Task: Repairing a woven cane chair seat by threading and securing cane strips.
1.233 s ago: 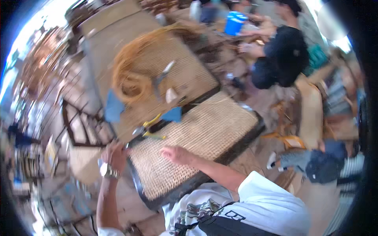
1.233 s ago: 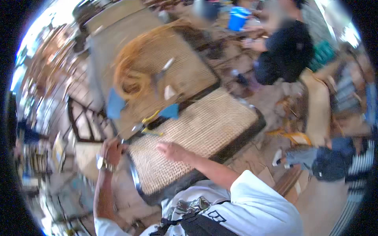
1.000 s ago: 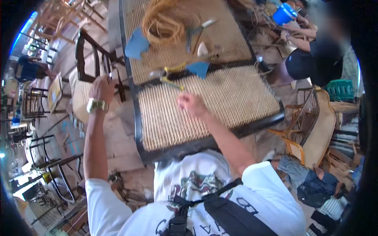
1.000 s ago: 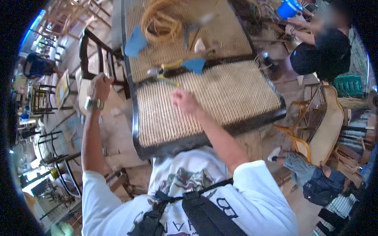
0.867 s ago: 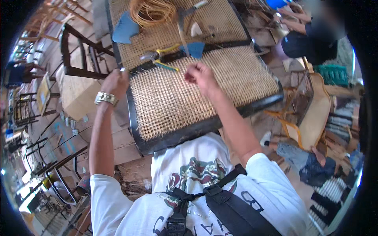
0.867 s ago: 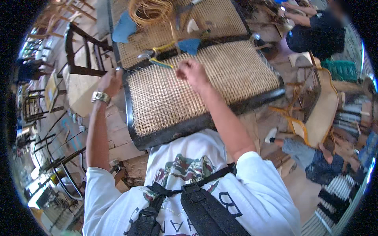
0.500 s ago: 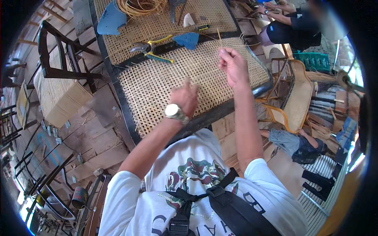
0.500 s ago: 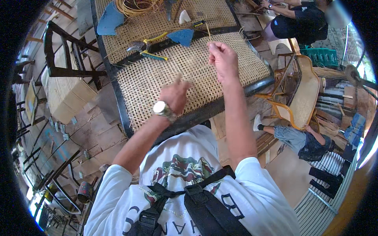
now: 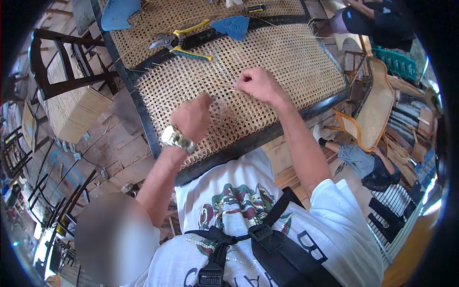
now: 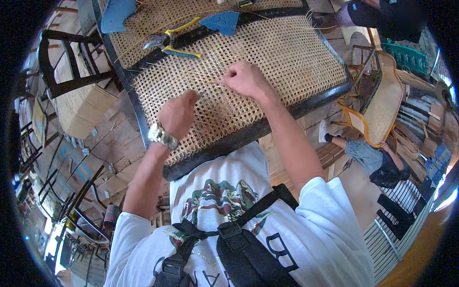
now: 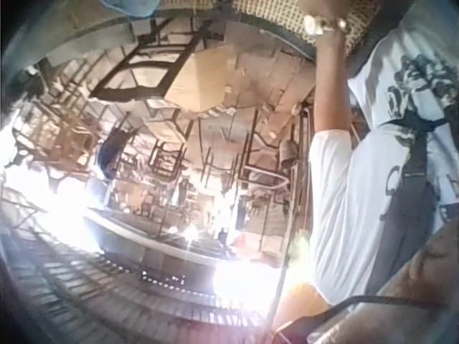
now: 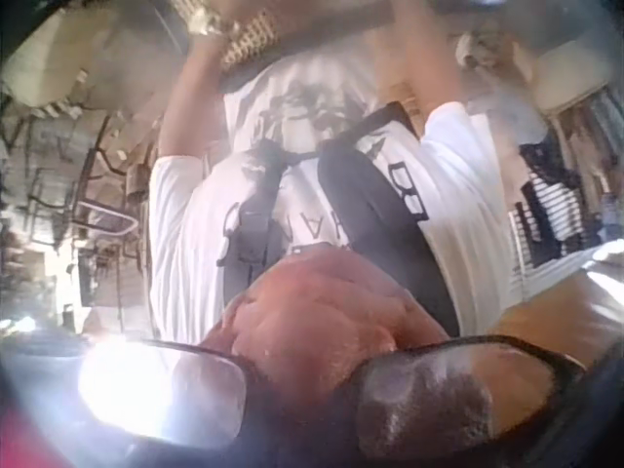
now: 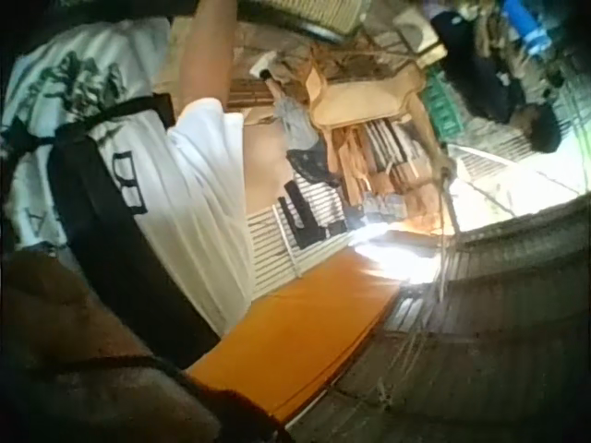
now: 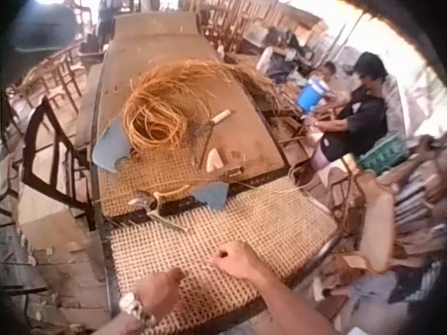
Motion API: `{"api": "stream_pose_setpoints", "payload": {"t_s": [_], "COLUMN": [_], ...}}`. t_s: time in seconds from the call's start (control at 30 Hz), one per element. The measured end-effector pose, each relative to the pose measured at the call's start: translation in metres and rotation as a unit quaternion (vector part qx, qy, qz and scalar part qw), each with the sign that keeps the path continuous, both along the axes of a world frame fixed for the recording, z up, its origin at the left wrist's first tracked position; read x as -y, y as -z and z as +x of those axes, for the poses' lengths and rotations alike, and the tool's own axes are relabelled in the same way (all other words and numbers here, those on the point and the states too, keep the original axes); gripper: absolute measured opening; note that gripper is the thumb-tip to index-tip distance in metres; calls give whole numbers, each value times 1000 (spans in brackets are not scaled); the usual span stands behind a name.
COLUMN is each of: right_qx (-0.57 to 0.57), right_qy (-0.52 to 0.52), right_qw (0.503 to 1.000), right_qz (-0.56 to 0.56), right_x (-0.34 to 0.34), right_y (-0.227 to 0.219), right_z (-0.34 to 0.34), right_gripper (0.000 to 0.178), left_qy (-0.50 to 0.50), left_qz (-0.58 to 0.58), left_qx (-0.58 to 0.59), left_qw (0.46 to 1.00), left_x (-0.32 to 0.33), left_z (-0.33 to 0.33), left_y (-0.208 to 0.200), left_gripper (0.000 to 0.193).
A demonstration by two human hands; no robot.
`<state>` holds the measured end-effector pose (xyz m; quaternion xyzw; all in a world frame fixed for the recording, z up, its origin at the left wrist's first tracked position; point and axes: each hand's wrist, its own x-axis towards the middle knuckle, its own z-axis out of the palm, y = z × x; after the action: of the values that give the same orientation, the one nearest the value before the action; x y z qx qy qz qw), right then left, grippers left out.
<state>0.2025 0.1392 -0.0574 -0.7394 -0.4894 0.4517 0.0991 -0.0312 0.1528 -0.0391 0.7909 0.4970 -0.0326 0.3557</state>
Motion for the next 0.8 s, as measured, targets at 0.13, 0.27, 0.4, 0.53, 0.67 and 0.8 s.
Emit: {"api": "stream_pose_setpoints", "payload": {"t_s": [0.13, 0.27, 0.4, 0.53, 0.67, 0.8], "right_qx": [-31, -73, -46, -22, -7, -37], "right_qy": [21, 21, 8, -2, -6, -11], "right_qw": [999, 997, 998, 999, 1000, 999], "right_qz": [-19, 8, 35, 31, -13, 10], "right_x": [-5, -5, -3, -5, -4, -3], "right_y": [-16, -2, -7, -14, -8, -2], "right_z": [3, 9, 8, 3, 8, 12], "right_gripper": [17, 16, 14, 12, 15, 15], "left_qy": [35, 91, 162, 193, 209, 209], "left_qz": [-56, -35, -19, 9, 13, 7], "left_qx": [-102, -80, -149, -206, -207, -199], "left_qw": [993, 992, 975, 959, 956, 957], "left_x": [-32, -46, -56, -61, -66, -68], "left_z": [7, 15, 33, 53, 56, 55], "left_y": [8, 15, -1, -27, -34, -30], "left_gripper": [33, 29, 25, 25, 25, 25]}}
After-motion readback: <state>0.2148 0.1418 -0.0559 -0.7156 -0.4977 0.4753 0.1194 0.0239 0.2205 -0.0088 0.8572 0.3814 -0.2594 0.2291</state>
